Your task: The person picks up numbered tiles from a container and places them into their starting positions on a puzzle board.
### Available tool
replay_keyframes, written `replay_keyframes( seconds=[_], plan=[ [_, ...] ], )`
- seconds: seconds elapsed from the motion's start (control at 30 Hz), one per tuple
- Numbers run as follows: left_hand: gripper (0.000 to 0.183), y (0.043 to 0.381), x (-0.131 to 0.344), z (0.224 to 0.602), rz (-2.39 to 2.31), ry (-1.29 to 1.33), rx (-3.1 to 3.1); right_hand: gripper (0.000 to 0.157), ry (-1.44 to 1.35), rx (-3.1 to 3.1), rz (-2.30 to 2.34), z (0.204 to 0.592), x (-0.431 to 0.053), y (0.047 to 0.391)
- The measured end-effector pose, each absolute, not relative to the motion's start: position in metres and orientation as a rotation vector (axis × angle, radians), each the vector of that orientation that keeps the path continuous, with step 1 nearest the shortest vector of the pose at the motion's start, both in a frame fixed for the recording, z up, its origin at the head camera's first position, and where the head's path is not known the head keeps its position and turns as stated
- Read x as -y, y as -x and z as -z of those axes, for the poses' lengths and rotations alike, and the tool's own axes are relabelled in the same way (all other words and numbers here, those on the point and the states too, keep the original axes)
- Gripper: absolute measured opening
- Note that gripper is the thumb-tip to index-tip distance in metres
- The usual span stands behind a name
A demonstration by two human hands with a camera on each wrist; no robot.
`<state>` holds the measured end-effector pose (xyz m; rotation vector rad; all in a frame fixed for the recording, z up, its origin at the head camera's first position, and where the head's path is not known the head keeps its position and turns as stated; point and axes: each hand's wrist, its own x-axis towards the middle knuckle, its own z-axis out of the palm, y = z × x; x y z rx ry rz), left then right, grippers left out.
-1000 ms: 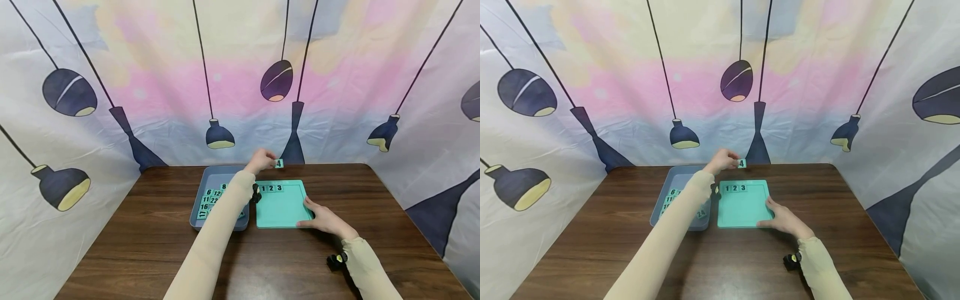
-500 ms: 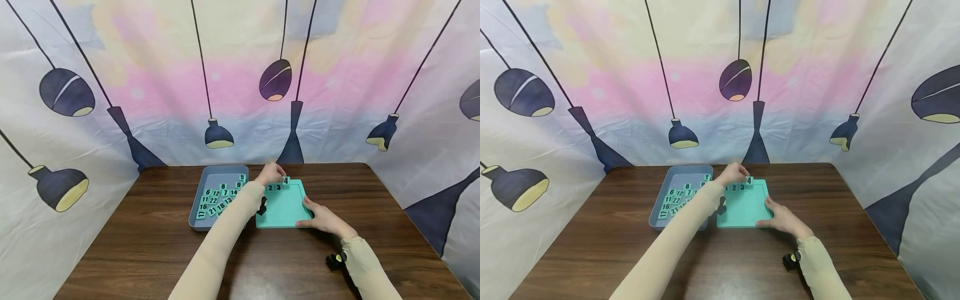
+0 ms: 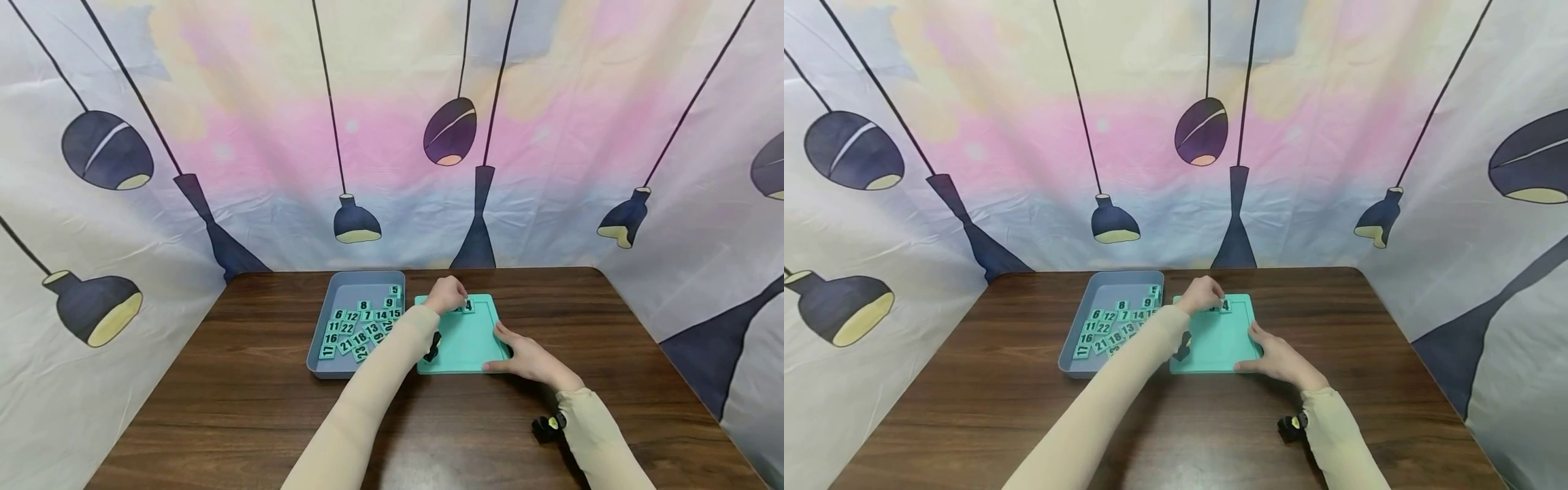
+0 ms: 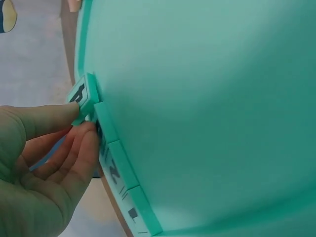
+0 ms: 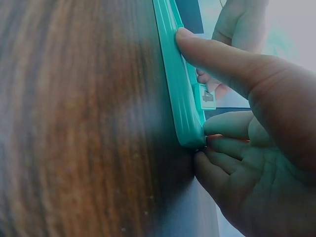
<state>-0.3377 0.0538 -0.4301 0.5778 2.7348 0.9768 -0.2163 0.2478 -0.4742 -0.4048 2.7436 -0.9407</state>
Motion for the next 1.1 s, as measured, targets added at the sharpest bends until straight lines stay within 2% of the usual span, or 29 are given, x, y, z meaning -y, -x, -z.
replay_keyframes(
  seconds=[0.2,0.33,0.43,0.57,0.77,1.1],
  plan=[
    [0.019,0.336,-0.056,0.433,-0.927,-0.559,-2.780,0.106,0.409,-2.743,0.952,0.475,-0.248,0.217],
    [0.048,0.338,-0.056,0.439,-0.936,-0.565,-2.794,0.106,0.411,-2.736,0.959,0.475,-0.248,0.217],
    [0.057,0.340,-0.056,0.443,-0.949,-0.587,-2.801,0.105,0.408,-2.732,0.962,0.475,-0.248,0.217],
    [0.055,0.343,-0.059,0.445,-0.939,-0.572,-2.789,0.105,0.404,-2.735,0.962,0.475,-0.249,0.216],
    [0.041,0.342,-0.065,0.443,-0.874,-0.545,-2.792,0.104,0.410,-2.738,0.973,0.474,-0.250,0.217],
    [0.059,0.337,-0.063,0.439,-0.881,-0.565,-2.821,0.104,0.430,-2.739,0.985,0.476,-0.251,0.216]
  ],
)
